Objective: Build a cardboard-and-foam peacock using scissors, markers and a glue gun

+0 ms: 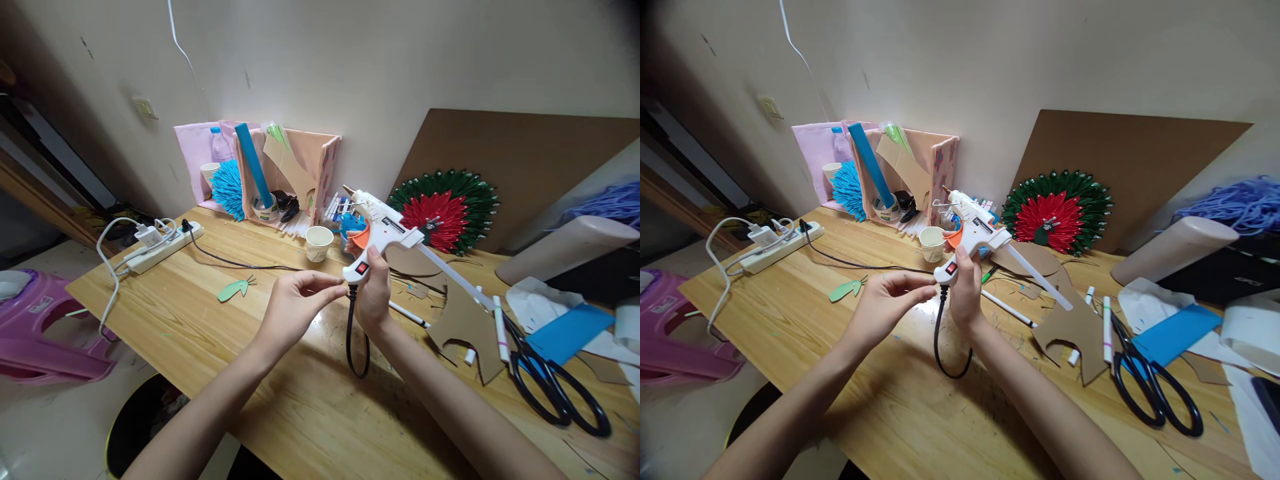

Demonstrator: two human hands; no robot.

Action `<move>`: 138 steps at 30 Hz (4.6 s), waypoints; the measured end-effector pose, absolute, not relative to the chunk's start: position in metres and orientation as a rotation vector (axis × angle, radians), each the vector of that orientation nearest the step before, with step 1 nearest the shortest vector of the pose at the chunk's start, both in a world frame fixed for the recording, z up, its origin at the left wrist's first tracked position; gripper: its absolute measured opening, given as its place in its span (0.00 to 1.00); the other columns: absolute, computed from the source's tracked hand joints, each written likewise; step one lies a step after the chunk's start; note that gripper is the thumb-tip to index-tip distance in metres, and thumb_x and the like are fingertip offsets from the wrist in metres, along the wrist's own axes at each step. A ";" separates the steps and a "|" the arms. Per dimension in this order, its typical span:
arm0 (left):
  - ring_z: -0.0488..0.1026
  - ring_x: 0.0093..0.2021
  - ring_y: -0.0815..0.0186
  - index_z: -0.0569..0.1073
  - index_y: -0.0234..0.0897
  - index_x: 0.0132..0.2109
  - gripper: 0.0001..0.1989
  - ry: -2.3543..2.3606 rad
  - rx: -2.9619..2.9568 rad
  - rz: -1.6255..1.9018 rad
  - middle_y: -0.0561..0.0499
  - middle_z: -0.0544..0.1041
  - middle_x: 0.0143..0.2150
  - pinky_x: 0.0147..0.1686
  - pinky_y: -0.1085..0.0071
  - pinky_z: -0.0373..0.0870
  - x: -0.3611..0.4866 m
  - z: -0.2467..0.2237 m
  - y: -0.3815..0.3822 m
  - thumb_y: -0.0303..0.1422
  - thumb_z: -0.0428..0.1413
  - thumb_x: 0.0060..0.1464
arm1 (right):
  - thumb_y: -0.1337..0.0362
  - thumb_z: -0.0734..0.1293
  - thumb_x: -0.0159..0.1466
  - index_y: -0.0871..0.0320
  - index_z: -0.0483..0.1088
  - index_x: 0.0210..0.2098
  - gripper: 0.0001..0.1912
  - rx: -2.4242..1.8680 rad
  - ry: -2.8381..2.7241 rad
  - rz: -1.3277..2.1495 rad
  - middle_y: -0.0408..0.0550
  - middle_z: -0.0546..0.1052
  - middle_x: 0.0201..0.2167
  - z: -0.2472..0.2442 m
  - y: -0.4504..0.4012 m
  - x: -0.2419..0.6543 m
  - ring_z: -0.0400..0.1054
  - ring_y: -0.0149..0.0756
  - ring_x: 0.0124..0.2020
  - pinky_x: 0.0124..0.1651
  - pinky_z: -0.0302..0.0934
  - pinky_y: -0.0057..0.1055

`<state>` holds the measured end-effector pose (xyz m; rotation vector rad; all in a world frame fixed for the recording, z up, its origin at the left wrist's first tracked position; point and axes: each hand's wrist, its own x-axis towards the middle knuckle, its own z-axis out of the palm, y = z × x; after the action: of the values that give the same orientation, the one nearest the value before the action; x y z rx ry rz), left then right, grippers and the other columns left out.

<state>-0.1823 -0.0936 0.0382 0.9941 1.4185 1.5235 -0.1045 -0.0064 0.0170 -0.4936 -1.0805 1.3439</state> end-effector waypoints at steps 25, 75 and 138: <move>0.70 0.45 0.73 0.69 0.38 0.30 0.09 0.463 0.539 1.737 0.56 0.73 0.43 0.49 0.75 0.64 -0.206 0.020 -0.085 0.35 0.61 0.47 | 0.57 0.58 0.61 0.58 0.70 0.33 0.13 -0.490 -1.095 1.210 0.43 0.74 0.32 0.012 -0.003 -0.104 0.68 0.34 0.40 0.49 0.56 0.34; 0.73 0.26 0.66 0.77 0.34 0.28 0.12 1.673 1.526 1.444 0.49 0.77 0.24 0.28 0.73 0.69 -0.224 0.038 -0.029 0.38 0.56 0.50 | 0.51 0.60 0.56 0.60 0.69 0.31 0.18 -0.904 -1.045 1.129 0.44 0.72 0.27 -0.017 0.008 -0.023 0.63 0.33 0.29 0.34 0.55 0.30; 0.77 0.33 0.64 0.76 0.32 0.33 0.11 1.761 1.693 1.272 0.49 0.79 0.30 0.37 0.70 0.74 -0.205 0.030 0.129 0.20 0.61 0.38 | 0.49 0.58 0.59 0.57 0.65 0.35 0.17 -1.025 -1.155 1.187 0.41 0.68 0.26 -0.057 -0.006 -0.001 0.61 0.35 0.29 0.36 0.55 0.30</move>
<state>-0.2051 0.1290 0.0298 1.6932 1.7606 1.2715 -0.0008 -0.0059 -0.0568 -1.0253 -1.1550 1.1874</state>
